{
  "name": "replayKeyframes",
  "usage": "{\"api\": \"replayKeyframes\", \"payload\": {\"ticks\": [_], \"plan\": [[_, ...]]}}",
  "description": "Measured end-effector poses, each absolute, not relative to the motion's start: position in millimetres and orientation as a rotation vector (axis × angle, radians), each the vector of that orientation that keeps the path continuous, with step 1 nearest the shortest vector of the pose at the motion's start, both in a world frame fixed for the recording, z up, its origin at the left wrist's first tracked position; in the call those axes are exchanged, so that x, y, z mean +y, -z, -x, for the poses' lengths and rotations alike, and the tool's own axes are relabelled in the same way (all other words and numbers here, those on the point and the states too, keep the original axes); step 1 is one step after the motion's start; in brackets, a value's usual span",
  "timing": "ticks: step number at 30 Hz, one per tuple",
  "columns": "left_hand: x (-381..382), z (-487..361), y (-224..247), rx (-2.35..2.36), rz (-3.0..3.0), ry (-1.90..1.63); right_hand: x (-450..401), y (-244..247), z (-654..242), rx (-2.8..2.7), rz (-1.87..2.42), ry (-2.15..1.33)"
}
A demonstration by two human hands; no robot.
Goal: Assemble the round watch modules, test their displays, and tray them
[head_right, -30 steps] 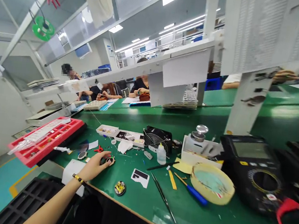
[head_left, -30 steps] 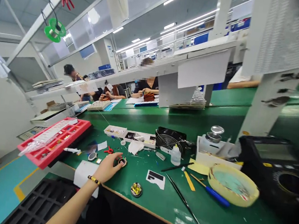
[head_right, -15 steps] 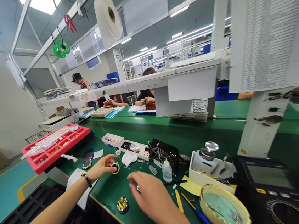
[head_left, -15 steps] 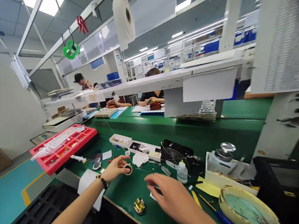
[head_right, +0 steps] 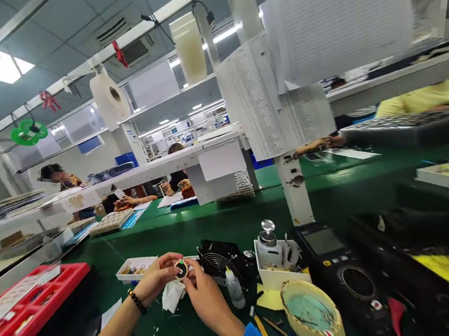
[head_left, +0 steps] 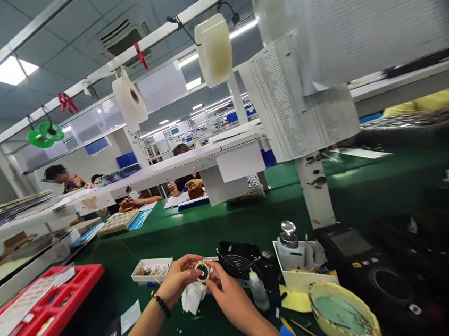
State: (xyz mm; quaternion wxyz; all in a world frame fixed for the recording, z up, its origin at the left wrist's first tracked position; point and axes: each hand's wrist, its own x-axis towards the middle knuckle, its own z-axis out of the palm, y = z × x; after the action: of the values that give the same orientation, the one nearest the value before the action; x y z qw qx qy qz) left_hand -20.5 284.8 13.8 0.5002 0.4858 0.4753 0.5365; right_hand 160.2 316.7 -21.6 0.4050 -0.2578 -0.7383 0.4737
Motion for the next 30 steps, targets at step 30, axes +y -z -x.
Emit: {"api": "replayKeyframes", "payload": {"ticks": [30], "plan": [[260,-1,13,1.216,-1.256,-1.235,320,55,-197,-2.16,0.727,-0.578]]}}
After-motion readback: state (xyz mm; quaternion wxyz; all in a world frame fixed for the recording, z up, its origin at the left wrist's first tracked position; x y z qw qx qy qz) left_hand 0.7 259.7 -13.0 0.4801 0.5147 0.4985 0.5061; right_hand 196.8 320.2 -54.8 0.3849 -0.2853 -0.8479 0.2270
